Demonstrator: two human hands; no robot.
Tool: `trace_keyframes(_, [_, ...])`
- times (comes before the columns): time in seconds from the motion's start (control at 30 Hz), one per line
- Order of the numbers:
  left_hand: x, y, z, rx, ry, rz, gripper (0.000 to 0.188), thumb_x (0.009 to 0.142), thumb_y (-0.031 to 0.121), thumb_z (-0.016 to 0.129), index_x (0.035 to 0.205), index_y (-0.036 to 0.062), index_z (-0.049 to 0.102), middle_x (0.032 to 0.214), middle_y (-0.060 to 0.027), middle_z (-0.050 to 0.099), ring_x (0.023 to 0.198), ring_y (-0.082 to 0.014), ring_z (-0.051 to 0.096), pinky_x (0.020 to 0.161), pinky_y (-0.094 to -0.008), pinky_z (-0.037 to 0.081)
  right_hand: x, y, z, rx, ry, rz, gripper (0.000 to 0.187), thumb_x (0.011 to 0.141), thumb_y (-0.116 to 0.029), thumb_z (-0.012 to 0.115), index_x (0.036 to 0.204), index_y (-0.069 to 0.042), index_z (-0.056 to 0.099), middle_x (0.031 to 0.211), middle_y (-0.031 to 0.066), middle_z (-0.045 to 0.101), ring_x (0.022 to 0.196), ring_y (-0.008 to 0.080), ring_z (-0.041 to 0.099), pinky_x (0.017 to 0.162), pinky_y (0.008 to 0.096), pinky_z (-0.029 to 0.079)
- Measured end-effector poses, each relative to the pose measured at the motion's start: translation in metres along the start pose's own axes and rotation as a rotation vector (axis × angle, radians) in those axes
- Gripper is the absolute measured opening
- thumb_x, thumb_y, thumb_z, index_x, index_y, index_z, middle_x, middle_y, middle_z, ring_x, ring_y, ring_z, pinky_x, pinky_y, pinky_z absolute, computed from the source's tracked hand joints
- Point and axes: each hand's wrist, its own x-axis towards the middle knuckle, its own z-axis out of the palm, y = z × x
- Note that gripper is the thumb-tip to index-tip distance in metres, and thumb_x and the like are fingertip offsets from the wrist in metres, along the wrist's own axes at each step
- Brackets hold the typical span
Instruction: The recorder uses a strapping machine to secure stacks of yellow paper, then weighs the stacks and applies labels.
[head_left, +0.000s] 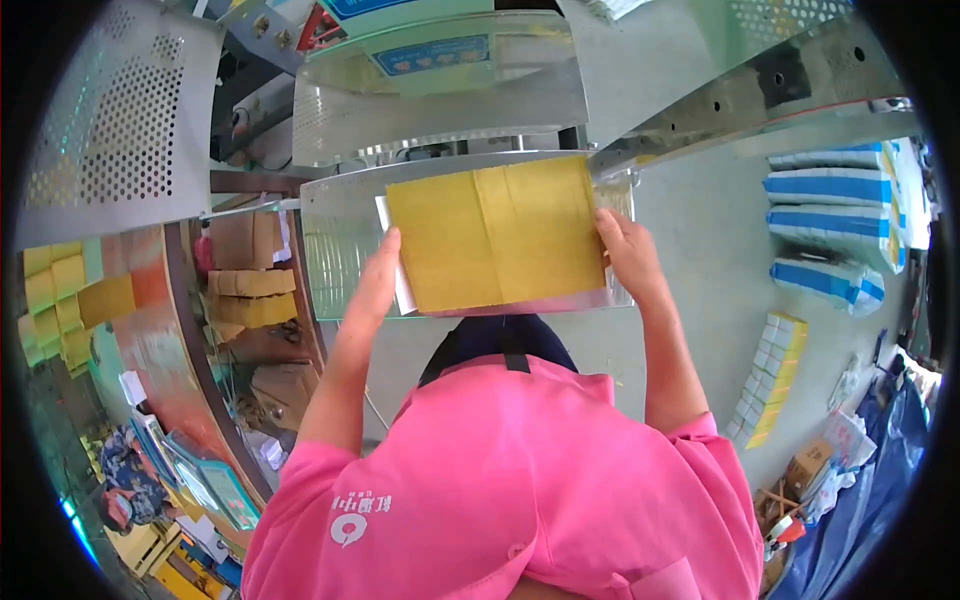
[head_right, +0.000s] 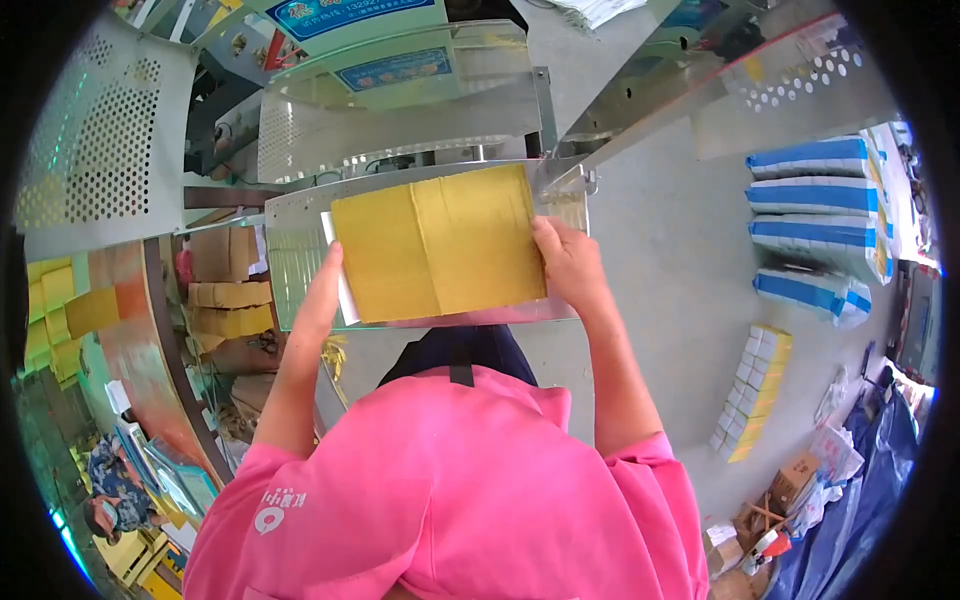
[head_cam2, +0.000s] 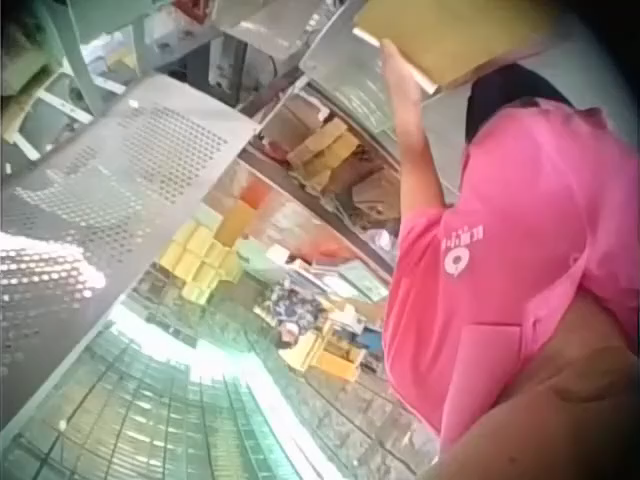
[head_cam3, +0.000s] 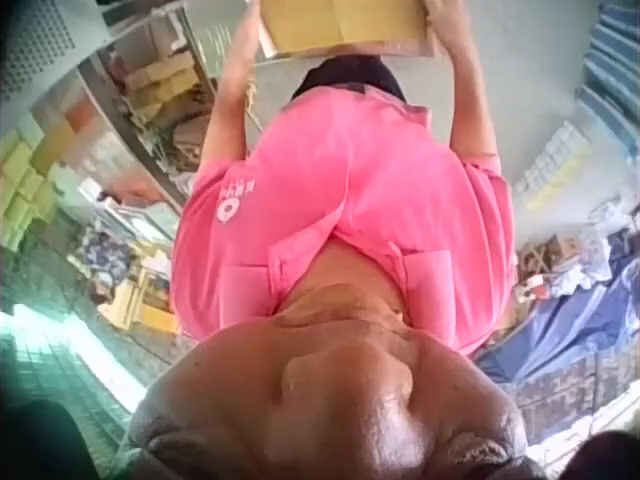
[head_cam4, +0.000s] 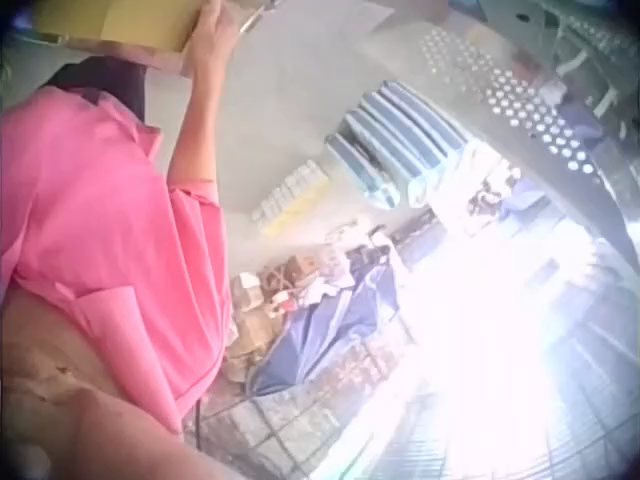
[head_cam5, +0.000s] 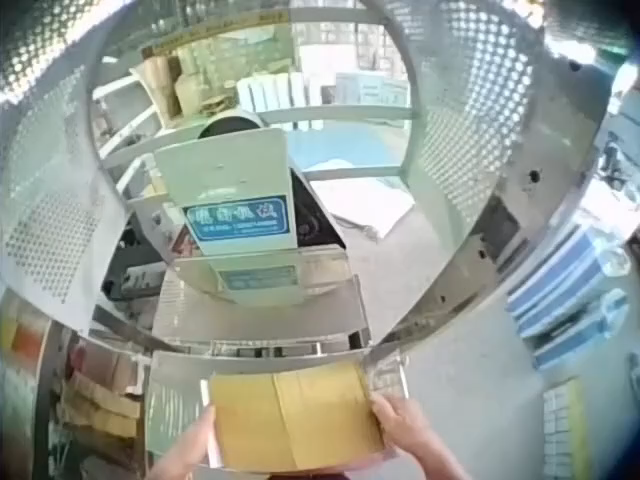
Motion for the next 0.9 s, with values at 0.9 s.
trace_keyframes(0.9, [0.014, -0.002, 0.018, 0.191, 0.246, 0.070, 0.066, 0.101, 0.051, 0.030, 0.113, -0.0068, 0.061, 0.112, -0.0219, 0.066, 0.107, -0.0388, 0.060, 0.089, -0.0419, 0.044, -0.002, 0.008, -0.003, 0.132, -0.026, 0.007, 0.033, 0.095, -0.026, 0.055, 0.112, 0.000, 0.065, 0.079, 0.0014, 0.061, 0.067, 0.0078, 0.052, 0.057, 0.0250, 0.044])
